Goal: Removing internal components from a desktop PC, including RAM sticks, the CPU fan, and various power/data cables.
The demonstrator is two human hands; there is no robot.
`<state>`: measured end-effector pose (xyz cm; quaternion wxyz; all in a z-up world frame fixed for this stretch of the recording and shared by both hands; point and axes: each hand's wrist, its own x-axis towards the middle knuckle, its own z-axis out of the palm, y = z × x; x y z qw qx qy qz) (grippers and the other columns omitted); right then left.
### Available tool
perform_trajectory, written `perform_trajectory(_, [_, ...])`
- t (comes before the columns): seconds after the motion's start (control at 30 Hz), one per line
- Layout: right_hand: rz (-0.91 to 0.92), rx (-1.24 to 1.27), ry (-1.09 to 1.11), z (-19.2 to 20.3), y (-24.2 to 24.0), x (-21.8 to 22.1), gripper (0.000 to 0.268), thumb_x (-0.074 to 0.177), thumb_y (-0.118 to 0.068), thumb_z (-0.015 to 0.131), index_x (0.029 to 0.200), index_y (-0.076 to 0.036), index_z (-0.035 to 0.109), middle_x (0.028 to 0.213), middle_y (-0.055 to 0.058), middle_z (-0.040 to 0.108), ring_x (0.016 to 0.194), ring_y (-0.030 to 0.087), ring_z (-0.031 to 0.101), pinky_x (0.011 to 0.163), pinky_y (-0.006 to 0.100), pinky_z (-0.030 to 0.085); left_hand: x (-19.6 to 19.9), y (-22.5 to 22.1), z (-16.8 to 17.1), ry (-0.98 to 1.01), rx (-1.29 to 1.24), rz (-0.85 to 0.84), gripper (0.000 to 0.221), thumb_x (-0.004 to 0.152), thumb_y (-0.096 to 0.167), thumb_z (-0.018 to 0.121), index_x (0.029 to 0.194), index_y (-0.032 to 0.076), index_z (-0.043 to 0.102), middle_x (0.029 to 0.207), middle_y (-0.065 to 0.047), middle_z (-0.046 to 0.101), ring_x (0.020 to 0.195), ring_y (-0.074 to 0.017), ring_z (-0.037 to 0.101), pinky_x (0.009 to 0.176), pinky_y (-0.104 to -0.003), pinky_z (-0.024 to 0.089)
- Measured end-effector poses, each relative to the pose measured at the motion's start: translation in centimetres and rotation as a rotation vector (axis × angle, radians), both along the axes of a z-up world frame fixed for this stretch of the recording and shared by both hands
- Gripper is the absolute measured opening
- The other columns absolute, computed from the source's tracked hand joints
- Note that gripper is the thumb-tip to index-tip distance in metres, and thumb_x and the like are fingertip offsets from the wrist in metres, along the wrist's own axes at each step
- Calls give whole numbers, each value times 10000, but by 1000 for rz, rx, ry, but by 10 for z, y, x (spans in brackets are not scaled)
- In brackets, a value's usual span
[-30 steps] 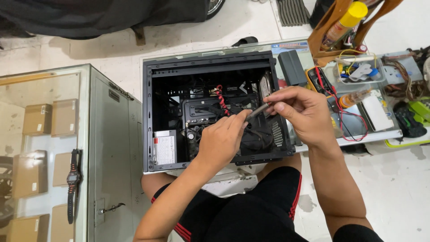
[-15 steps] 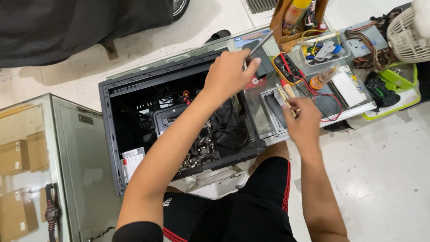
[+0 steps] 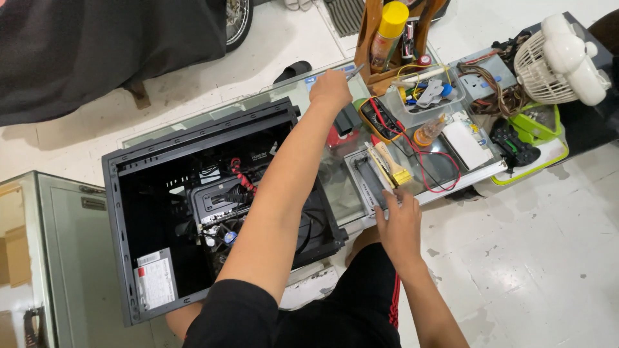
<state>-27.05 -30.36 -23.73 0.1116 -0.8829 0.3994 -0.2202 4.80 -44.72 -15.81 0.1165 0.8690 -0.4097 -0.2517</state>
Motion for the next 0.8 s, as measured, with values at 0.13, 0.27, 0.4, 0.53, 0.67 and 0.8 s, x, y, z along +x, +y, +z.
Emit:
perform_trajectory(0.13, [56,27,-82,-14,0,-5,223,951,-111,670,1151,-14,681,1090,186,563,939,395,561,869,503,486,15,-19,-45,28,-128,188,174,881,112,668,1048,112,717,1128,-107,687,1037,-339,695,783,-455,603])
perform_trajectory(0.27, [24,78,-239,-24,3,-8,247,948,-58,665,1187,1,685,1201,227,577,1116,387,600,985,467,504,18,-26,-68,137,-40,379,677,818,418,861,1329,87,566,1287,-79,642,1175,-322,652,876,-459,603])
perform_trajectory(0.4, [-5,108,-281,-14,5,-7,225,972,-111,650,1179,-31,689,1155,135,618,1090,306,611,985,426,505,17,-24,-72,222,7,413,919,741,498,926,1428,94,466,1290,-103,626,1194,-331,627,853,-479,614])
perform_trajectory(0.53, [1,127,-347,-5,4,-4,213,977,-108,657,1171,-26,691,1129,137,611,1064,296,624,956,408,519,20,-25,-73,262,22,435,1126,719,545,923,1570,148,301,1387,-158,493,1219,-325,591,894,-462,596])
perform_trajectory(0.67, [16,131,-386,-1,6,-1,212,986,-124,644,1167,-27,695,1132,134,614,1073,290,623,958,411,523,18,-29,-76,297,40,469,1137,684,484,967,1541,164,291,1458,-191,383,1148,-360,631,897,-467,600])
perform_trajectory(0.8, [-26,170,-387,7,7,-2,207,977,-127,647,1170,-70,696,1134,86,624,1021,232,639,734,320,553,22,-23,-67,348,11,549,893,692,392,984,1356,85,470,1340,-143,539,1128,-323,648,838,-454,615])
